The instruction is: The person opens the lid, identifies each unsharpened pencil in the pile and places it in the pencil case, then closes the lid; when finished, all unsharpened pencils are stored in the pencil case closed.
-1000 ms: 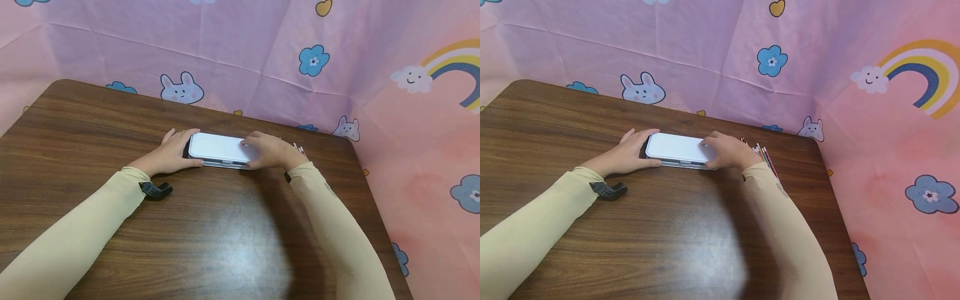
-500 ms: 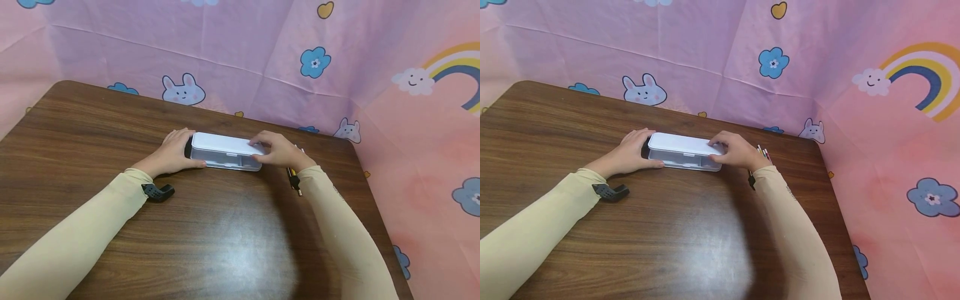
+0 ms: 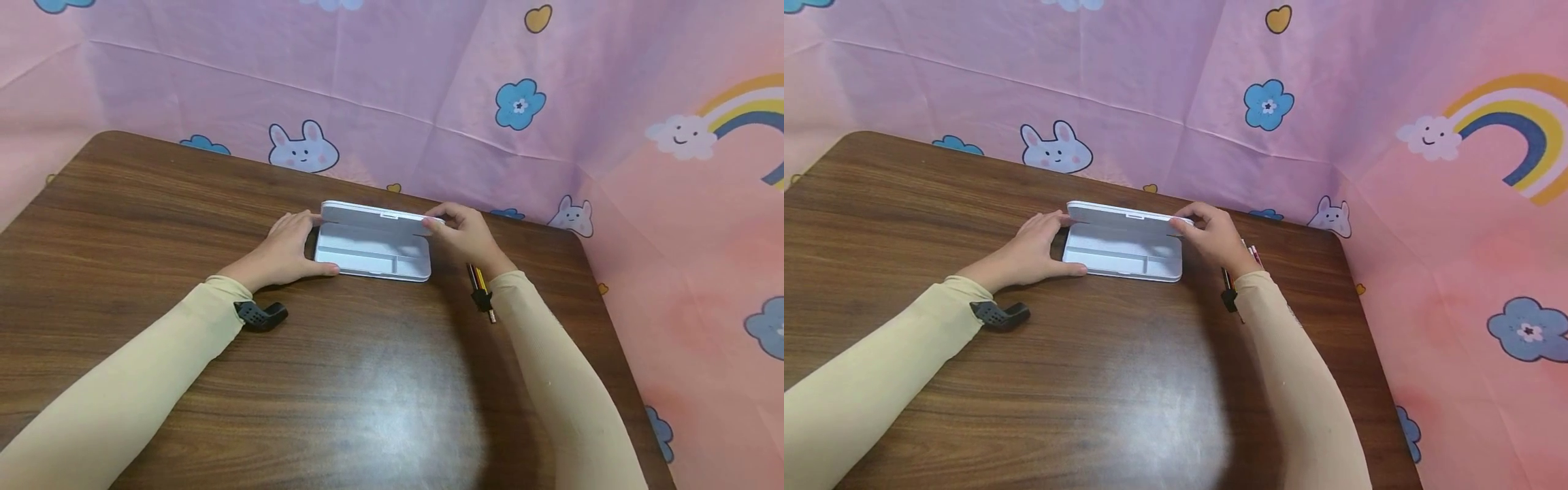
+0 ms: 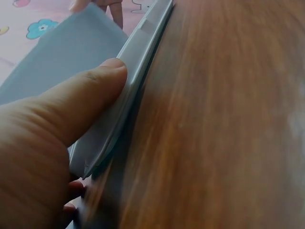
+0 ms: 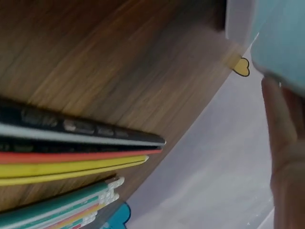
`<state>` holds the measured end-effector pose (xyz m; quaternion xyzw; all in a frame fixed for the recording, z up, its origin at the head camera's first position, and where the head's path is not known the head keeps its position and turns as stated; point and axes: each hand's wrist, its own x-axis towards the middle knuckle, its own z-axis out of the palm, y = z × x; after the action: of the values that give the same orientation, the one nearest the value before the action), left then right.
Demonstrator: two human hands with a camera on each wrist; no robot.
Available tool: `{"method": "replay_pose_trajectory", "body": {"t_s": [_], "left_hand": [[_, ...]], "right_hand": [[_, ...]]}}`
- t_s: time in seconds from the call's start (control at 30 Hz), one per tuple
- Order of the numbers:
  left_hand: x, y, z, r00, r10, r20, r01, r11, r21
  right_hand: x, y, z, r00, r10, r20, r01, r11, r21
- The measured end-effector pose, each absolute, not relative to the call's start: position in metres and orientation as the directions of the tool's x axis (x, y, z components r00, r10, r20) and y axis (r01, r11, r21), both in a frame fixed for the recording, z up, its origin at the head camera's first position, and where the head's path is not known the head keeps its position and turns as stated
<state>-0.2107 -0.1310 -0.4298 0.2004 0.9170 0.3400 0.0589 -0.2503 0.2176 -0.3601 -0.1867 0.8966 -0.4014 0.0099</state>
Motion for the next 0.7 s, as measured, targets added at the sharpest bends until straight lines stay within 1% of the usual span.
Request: {"method": "replay_pose_trajectory", "body": {"t_s": [0.13,0.23,0.3,0.47,0.7], "left_hand": [[-0.21,-0.13,-0.429,-0.909,0.415,0.039,0.341,0.686,0.643],[-0.21,-0.129,-0.429,-0.907,0.42,0.043,0.346,0.683,0.643],[-0.21,-0.129,-0.429,-0.906,0.42,0.045,0.349,0.684,0.64],[-0.209,-0.129,-0.43,-0.908,0.417,0.043,0.347,0.69,0.635],[-0.209,-0.131,-0.432,-0.909,0.415,0.045,0.346,0.689,0.637]], "right_hand": [[-0.254,0.211,-0.363,-0.948,-0.202,0.246,-0.319,0.612,-0.724],[-0.258,0.208,-0.367,-0.937,-0.115,0.329,-0.332,0.584,-0.741],[-0.259,0.208,-0.371,-0.923,-0.079,0.377,-0.35,0.579,-0.736],[-0.265,0.206,-0.375,-0.894,-0.053,0.445,-0.38,0.615,-0.691],[-0.274,0.198,-0.379,-0.883,-0.074,0.464,-0.38,0.692,-0.613]]}}
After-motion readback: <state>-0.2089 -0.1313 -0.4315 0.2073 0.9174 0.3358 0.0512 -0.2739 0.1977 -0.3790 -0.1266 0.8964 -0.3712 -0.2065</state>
